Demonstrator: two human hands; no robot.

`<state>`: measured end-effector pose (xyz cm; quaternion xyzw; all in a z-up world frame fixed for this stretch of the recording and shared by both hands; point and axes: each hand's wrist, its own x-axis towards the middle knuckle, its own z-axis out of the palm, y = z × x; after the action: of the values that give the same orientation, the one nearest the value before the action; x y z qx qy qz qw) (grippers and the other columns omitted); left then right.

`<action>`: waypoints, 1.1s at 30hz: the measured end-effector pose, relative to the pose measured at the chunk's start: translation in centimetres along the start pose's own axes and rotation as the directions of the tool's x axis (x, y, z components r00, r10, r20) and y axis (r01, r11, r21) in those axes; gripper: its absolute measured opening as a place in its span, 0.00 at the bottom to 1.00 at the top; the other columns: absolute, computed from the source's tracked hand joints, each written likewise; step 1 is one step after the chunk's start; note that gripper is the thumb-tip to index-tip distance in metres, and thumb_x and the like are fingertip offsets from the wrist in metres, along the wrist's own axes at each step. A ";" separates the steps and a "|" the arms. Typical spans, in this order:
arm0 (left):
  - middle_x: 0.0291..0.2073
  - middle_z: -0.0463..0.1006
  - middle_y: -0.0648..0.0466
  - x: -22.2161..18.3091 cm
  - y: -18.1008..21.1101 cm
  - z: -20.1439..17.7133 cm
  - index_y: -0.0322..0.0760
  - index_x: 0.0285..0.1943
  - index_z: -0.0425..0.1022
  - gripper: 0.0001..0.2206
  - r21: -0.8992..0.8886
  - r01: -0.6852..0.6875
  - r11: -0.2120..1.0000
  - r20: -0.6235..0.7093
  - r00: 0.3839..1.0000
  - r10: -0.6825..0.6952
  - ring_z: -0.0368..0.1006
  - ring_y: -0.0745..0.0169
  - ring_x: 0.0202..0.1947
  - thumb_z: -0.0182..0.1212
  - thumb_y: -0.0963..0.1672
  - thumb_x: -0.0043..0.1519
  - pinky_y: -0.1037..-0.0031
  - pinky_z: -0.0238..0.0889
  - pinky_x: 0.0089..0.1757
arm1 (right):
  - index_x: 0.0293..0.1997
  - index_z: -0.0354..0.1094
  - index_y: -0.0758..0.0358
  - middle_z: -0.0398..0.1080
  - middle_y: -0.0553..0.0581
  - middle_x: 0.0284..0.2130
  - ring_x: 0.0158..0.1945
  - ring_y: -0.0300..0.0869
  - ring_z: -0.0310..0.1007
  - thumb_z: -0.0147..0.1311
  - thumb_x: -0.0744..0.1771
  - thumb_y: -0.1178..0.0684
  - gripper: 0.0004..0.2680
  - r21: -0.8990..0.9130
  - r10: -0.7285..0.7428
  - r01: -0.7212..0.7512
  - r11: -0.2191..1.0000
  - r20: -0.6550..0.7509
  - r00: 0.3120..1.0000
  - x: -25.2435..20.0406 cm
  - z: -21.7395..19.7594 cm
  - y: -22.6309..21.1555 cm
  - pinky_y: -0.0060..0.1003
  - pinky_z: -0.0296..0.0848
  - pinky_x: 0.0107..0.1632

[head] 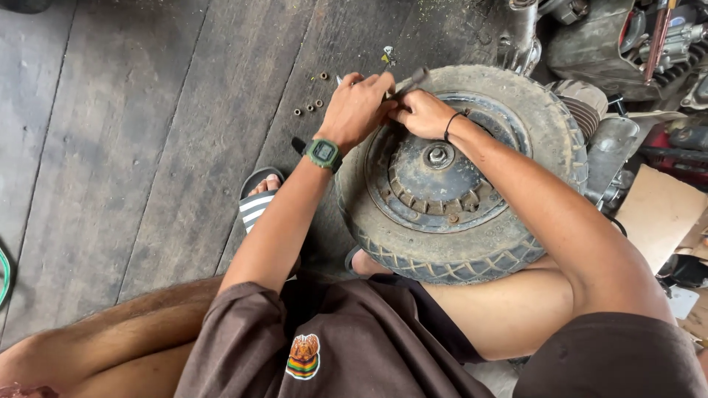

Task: Removing bolts from a motorcycle wheel hub using a socket wrench and fingers

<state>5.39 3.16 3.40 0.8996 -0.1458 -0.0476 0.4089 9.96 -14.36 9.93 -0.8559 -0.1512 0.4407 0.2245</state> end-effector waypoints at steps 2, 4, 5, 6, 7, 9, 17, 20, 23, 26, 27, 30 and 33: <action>0.29 0.79 0.45 1.0 1.5 -2.0 0.34 0.47 0.60 0.11 -0.094 0.010 0.995 0.055 0.998 -0.005 0.72 0.53 0.18 0.61 0.41 0.68 0.62 0.70 0.22 | 0.49 0.77 0.56 0.80 0.53 0.43 0.44 0.42 0.77 0.48 0.68 0.55 0.10 0.024 -0.021 0.019 1.000 0.063 0.998 0.1 0.0 -1.3 0.38 0.71 0.46; 0.33 0.78 0.39 2.2 2.5 -3.3 0.33 0.49 0.56 0.13 -0.215 0.388 0.896 0.208 0.915 -0.346 0.77 0.35 0.28 0.55 0.36 0.61 0.47 0.74 0.32 | 0.43 0.69 0.61 0.74 0.51 0.32 0.34 0.39 0.71 0.59 0.67 0.56 0.05 0.169 0.111 -0.103 0.980 -0.039 0.993 -0.1 0.6 -3.1 0.34 0.70 0.37; 0.33 0.78 0.39 2.8 2.3 -3.3 0.33 0.49 0.56 0.13 -0.218 0.388 0.896 0.207 0.915 -0.346 0.77 0.35 0.28 0.55 0.36 0.61 0.47 0.74 0.32 | 0.43 0.69 0.61 0.74 0.51 0.32 0.34 0.39 0.71 0.59 0.67 0.56 0.05 0.166 0.111 -0.103 0.981 -0.039 0.993 0.1 1.1 -2.5 0.34 0.70 0.37; 0.42 0.75 0.36 3.4 2.0 -3.5 0.29 0.54 0.59 0.16 -0.139 0.464 0.875 0.297 0.862 -0.411 0.77 0.35 0.37 0.57 0.35 0.59 0.51 0.75 0.38 | 0.37 0.73 0.60 0.77 0.52 0.32 0.35 0.40 0.76 0.62 0.65 0.58 0.03 0.133 0.042 -0.021 0.991 -0.156 0.987 0.3 1.7 -2.0 0.37 0.74 0.37; 0.51 0.71 0.33 3.9 1.7 -3.6 0.25 0.59 0.61 0.20 -0.053 0.529 0.847 0.378 0.795 -0.474 0.76 0.35 0.45 0.59 0.34 0.57 0.56 0.76 0.43 | 0.31 0.78 0.60 0.81 0.54 0.32 0.36 0.41 0.81 0.66 0.63 0.59 0.01 0.091 -0.032 0.059 0.994 -0.269 0.962 0.6 2.4 -1.5 0.40 0.77 0.38; 0.46 0.72 0.40 3.6 1.4 -5.4 0.29 0.56 0.64 0.16 -0.024 0.499 0.866 0.405 0.797 -0.448 0.75 0.45 0.39 0.60 0.36 0.60 0.63 0.77 0.39 | 0.34 0.79 0.60 0.81 0.54 0.34 0.39 0.43 0.83 0.59 0.63 0.63 0.04 0.082 -0.085 0.109 0.991 -0.250 0.964 0.1 2.3 -2.0 0.41 0.80 0.43; 0.46 0.76 0.48 1.8 0.4 -5.4 0.37 0.50 0.77 0.15 0.351 -0.202 0.914 0.242 0.963 0.119 0.65 0.47 0.50 0.65 0.47 0.57 0.55 0.61 0.45 | 0.41 0.79 0.59 0.81 0.51 0.38 0.43 0.43 0.82 0.54 0.65 0.60 0.07 -0.060 -0.204 0.198 0.978 -0.109 0.973 -0.2 0.6 -1.7 0.40 0.76 0.46; 0.29 0.82 0.49 1.7 0.8 -4.3 0.35 0.43 0.76 0.19 0.137 -0.104 0.985 0.361 0.931 0.048 0.79 0.47 0.31 0.65 0.55 0.66 0.51 0.71 0.40 | 0.45 0.75 0.66 0.79 0.62 0.44 0.44 0.53 0.79 0.50 0.69 0.60 0.07 0.006 0.009 -0.009 1.000 0.013 1.000 -0.4 0.3 -2.5 0.48 0.79 0.46; 0.38 0.76 0.34 2.5 1.2 -3.0 0.28 0.46 0.73 0.11 0.118 0.065 0.991 0.275 0.957 -0.095 0.77 0.30 0.34 0.56 0.45 0.68 0.45 0.72 0.34 | 0.41 0.78 0.56 0.81 0.50 0.40 0.45 0.42 0.79 0.53 0.68 0.57 0.05 0.104 -0.041 0.035 0.994 0.058 0.997 -0.1 0.3 -2.1 0.37 0.71 0.51; 0.42 0.74 0.39 3.2 2.3 -4.3 0.29 0.51 0.70 0.07 -0.065 0.342 0.938 0.395 0.872 -0.290 0.77 0.54 0.30 0.58 0.37 0.65 0.74 0.80 0.31 | 0.34 0.72 0.58 0.75 0.51 0.29 0.32 0.38 0.71 0.63 0.64 0.56 0.03 0.160 0.048 -0.044 0.986 -0.020 0.999 -0.7 0.8 -2.5 0.35 0.67 0.36; 0.36 0.75 0.40 3.3 1.6 -3.8 0.30 0.38 0.68 0.02 -0.190 0.412 0.891 0.347 0.877 -0.331 0.73 0.52 0.24 0.57 0.37 0.60 0.69 0.76 0.26 | 0.35 0.75 0.59 0.78 0.51 0.32 0.35 0.38 0.75 0.67 0.63 0.55 0.04 0.161 0.043 -0.020 0.987 -0.142 0.989 -0.7 1.2 -2.1 0.35 0.72 0.40; 0.36 0.75 0.38 3.1 1.9 -4.0 0.30 0.38 0.64 0.08 -0.269 0.456 0.849 0.270 0.881 -0.388 0.74 0.42 0.26 0.60 0.39 0.58 0.58 0.74 0.29 | 0.36 0.79 0.59 0.81 0.52 0.35 0.38 0.39 0.81 0.69 0.62 0.56 0.05 0.148 0.004 0.038 0.988 -0.278 0.960 -0.7 1.2 -1.8 0.38 0.79 0.44; 0.43 0.71 0.36 3.1 1.6 -3.9 0.28 0.50 0.63 0.12 -0.152 0.246 0.957 0.164 0.961 -0.221 0.73 0.32 0.38 0.57 0.36 0.59 0.49 0.73 0.35 | 0.37 0.79 0.61 0.81 0.56 0.37 0.39 0.44 0.83 0.62 0.64 0.62 0.04 0.133 -0.062 0.103 0.986 -0.285 0.956 -1.3 0.9 -1.9 0.42 0.82 0.44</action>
<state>8.75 4.07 7.31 0.8662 -0.0632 -0.1732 0.4645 8.40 -13.09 11.36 -0.8838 -0.1208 0.3152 0.3240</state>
